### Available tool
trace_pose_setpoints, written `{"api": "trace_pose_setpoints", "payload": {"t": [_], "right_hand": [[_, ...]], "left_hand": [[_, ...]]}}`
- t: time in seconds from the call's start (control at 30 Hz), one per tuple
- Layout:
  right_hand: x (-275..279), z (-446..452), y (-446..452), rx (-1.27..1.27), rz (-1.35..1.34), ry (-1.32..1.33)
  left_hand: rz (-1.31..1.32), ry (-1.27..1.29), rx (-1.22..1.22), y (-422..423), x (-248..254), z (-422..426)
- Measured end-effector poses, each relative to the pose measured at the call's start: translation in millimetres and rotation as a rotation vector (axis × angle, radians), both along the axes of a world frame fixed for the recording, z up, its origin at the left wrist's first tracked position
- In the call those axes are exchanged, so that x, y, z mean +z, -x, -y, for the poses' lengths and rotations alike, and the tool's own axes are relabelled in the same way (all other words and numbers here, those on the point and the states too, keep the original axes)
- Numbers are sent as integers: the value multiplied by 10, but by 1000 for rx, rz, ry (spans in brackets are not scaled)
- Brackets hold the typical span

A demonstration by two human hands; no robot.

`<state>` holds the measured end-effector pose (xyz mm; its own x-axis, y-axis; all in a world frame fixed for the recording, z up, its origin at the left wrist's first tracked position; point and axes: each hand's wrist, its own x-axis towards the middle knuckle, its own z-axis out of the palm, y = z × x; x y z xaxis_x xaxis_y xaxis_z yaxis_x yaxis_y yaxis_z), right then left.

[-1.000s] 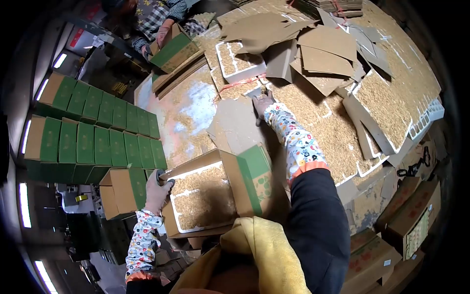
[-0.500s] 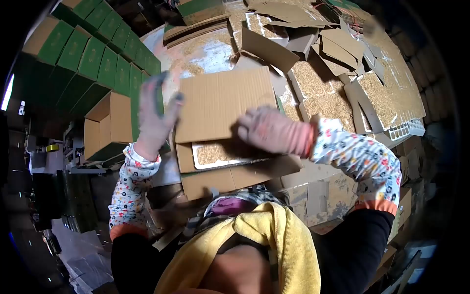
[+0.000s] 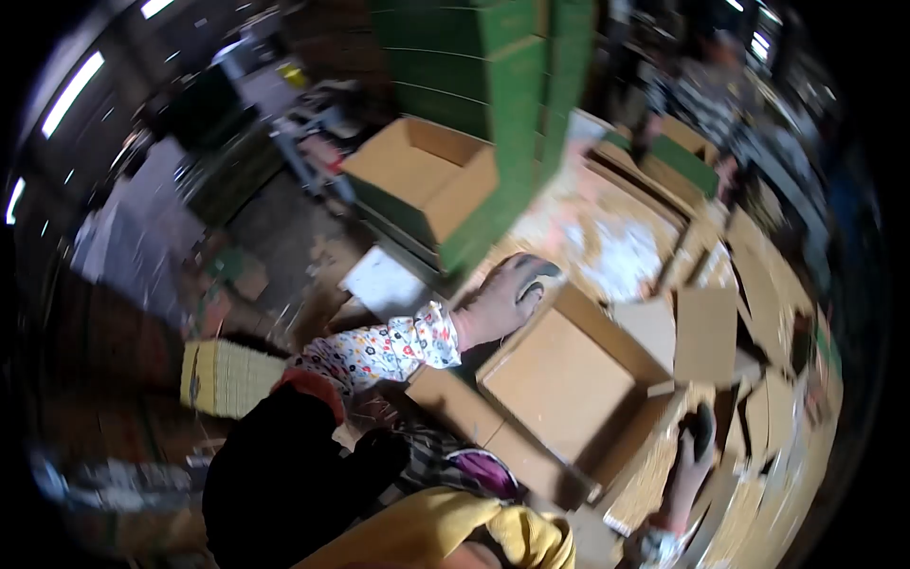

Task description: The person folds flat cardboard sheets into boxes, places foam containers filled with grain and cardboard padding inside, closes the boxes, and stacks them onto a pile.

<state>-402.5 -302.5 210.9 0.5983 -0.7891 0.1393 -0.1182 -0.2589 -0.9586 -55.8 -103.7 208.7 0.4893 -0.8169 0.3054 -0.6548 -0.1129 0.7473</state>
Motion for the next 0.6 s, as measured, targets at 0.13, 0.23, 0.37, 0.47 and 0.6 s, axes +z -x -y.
{"api": "trace_pose_setpoints", "payload": {"t": [0.13,0.23,0.37,0.47,0.6], "right_hand": [[-1357,150,-266,284,-562,-242],[-921,-437,-599,217,-228,-296],[-1485,-308,-219,199,-107,31],[-1361,-380,-588,-67,135,-257],[-484,-652,-1500,-133,154,200]], "left_hand": [[-330,-248,225,412,-1204,-32],[-453,-392,168,225,-1081,-12],[-820,-128,91,86,-943,-49],[-1046,456,134,-305,-675,-357],[1,784,644,-1455,93,-1398]]}}
